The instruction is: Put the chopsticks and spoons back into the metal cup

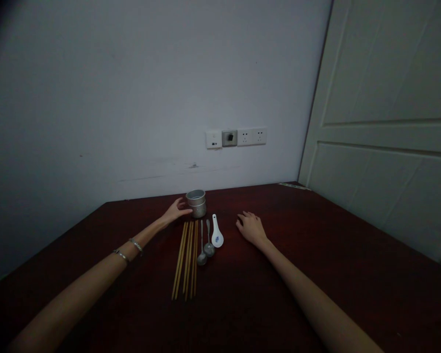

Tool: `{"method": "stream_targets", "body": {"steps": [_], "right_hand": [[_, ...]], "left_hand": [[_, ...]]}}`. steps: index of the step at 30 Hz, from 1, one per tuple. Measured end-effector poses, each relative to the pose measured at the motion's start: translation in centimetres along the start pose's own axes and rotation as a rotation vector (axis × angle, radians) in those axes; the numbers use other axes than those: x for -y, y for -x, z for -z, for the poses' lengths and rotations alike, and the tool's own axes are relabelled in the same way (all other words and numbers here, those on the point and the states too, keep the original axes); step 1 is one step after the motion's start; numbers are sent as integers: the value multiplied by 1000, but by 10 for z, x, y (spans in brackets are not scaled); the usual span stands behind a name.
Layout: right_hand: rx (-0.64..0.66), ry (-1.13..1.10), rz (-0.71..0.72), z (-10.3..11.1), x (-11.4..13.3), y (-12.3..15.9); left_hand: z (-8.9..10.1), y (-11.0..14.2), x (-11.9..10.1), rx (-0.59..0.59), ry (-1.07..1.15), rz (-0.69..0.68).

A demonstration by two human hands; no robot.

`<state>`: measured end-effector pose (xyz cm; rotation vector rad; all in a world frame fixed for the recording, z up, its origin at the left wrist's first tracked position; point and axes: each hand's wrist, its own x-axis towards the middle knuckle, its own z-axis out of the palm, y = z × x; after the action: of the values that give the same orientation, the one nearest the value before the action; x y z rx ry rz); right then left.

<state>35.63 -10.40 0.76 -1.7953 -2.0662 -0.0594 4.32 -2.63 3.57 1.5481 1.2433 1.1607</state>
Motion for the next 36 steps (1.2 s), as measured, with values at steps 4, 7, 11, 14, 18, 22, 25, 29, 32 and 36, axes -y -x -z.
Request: {"method": "stream_targets", "body": {"steps": [4,7,11,14,18,22,25,29,32,36], "right_hand": [[1,0,-5,-2,-1,0],[-3,15,3,-4,-2,0],[1,41,26,-6,-3,0],[8,51,44,-8,-4,-1],[17,57,60,-9,-5,-2],[18,55,57,-8,-5,-1],[29,57,51,-7,-4,-1],[35,47,50,-7,-4,-1],[36,38,49,-7,-5,-1],[41,22,52,-5,-5,0]], "left_hand": [[27,9,20,-94,-218,23],[44,19,30,-184,-414,-7],[56,31,34,-233,-647,-29],[58,37,36,-229,-799,-15],[55,41,41,-188,-1021,-94],[52,45,44,-125,-1178,-175],[51,47,42,-114,-1205,-185],[50,49,40,-139,-1214,-183],[49,49,38,-138,-1200,-170],[48,50,36,-130,-1162,-150]]}}
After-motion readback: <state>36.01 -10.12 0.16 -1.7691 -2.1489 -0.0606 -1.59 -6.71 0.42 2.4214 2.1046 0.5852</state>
